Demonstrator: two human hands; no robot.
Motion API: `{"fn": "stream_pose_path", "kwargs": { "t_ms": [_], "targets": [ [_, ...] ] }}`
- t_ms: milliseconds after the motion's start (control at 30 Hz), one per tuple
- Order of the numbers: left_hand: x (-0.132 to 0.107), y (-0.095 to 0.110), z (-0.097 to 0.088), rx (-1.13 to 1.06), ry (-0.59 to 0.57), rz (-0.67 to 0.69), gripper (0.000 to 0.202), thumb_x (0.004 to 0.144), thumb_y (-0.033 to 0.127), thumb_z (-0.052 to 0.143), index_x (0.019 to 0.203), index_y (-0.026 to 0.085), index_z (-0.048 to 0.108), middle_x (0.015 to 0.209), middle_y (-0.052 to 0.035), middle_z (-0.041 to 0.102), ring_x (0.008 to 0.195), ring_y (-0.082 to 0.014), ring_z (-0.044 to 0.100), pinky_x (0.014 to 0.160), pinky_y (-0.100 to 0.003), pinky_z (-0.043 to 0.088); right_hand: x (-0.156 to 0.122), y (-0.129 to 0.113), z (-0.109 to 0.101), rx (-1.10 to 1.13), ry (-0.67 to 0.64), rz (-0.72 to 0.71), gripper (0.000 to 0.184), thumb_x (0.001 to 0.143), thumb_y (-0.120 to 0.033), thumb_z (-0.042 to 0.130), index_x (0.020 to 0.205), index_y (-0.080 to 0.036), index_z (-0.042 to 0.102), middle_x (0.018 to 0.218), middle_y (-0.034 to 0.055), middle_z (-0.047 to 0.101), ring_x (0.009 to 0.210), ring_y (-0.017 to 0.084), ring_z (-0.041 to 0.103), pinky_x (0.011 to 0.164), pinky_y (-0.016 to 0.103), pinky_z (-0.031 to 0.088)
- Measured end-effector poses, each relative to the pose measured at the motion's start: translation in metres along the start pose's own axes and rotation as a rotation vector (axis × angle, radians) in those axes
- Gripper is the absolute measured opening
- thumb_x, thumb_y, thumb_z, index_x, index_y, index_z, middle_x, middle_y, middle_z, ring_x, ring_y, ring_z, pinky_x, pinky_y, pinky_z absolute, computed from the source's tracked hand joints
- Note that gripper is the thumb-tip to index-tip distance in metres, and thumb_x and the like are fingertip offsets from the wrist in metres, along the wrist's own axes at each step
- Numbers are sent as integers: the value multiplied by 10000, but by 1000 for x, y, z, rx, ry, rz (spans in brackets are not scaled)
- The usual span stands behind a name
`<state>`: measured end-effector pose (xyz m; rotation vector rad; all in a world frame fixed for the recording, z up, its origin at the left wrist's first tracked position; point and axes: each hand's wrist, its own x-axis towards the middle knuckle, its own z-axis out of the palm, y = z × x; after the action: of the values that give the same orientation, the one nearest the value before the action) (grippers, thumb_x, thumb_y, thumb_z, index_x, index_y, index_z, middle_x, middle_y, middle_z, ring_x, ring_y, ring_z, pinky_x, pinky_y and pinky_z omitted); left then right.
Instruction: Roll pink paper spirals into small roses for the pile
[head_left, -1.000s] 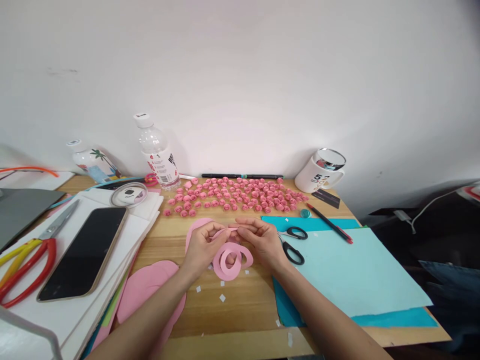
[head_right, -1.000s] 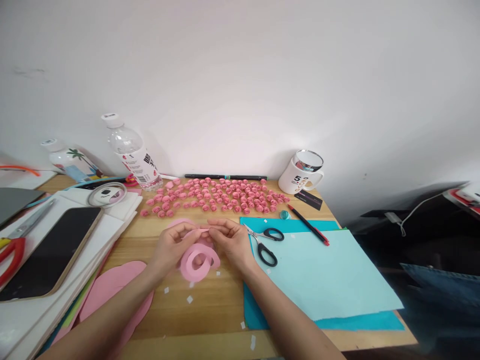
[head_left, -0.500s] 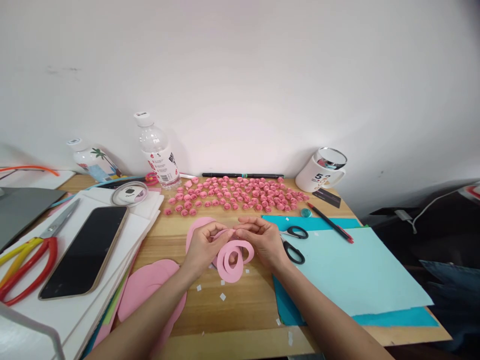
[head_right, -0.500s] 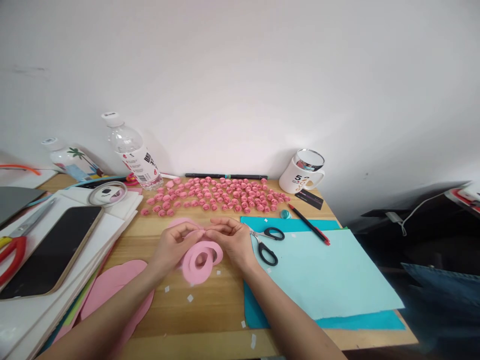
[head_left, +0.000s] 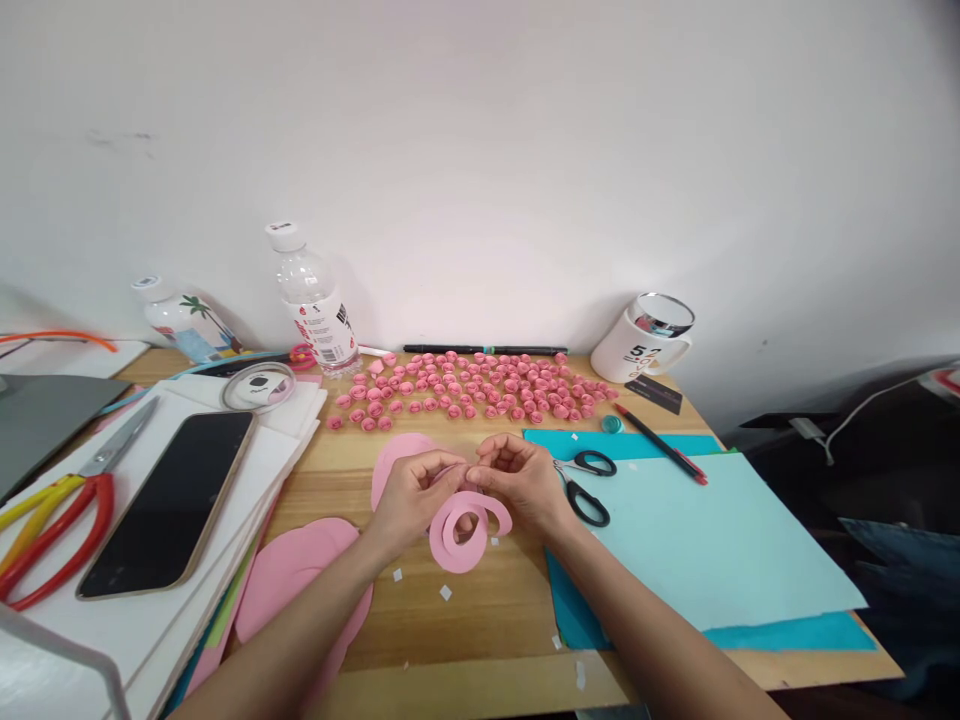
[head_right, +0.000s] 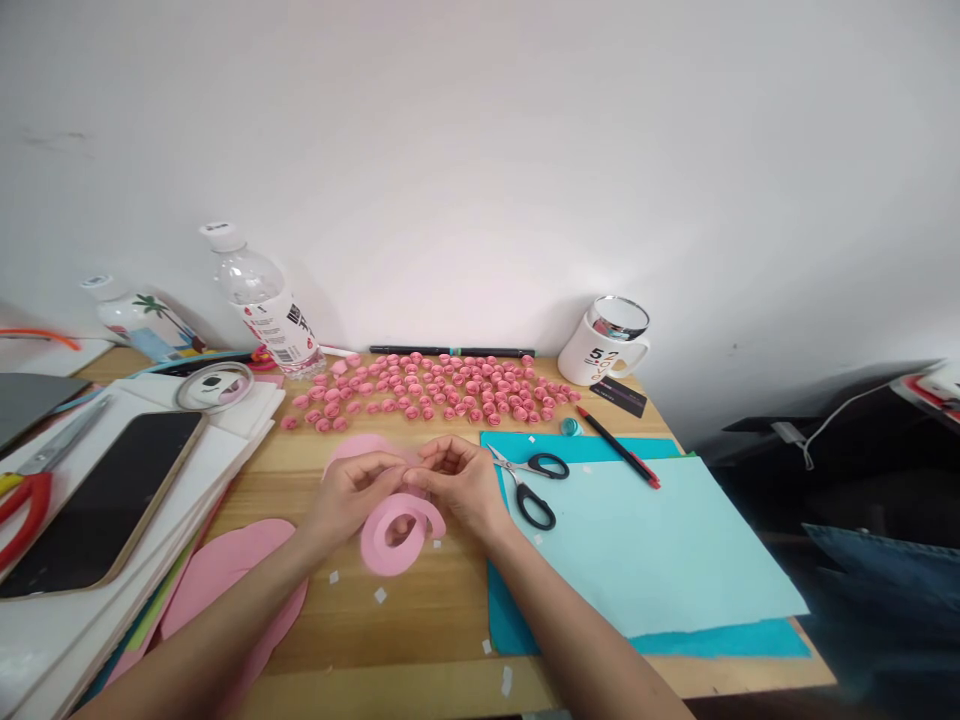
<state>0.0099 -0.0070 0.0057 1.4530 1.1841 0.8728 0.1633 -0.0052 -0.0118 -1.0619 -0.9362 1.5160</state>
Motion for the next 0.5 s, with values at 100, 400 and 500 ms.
{"fn": "stream_pose_path", "kwargs": {
  "t_ms": [100,400,500],
  "targets": [
    [-1,4,-1,2,-32,7,246,767,341,544,759,141,687,754,-57,694,694,-163,610,593,-233,463,0,0,-1,-23,-33,2,287,504,-228,811,697,-173,606,557,-43,585,490,88,538,479,204,429],
    [-1,3,-8,-74,-188,-14,275,774,387,552,736,156,696,697,-46,688,603,-144,606,541,-230,477,1,-3,-2,-34,-134,9,315,498,-274,818,705,-175,602,558,-61,517,472,84,525,447,202,418],
    [-2,6,-8,-151,-265,-79,308,777,415,549,696,144,671,668,-51,678,546,-127,594,503,-220,467,-1,-4,-1,-18,-172,25,339,481,-258,827,722,-172,605,579,-74,476,475,59,493,449,181,396]
  ]
}}
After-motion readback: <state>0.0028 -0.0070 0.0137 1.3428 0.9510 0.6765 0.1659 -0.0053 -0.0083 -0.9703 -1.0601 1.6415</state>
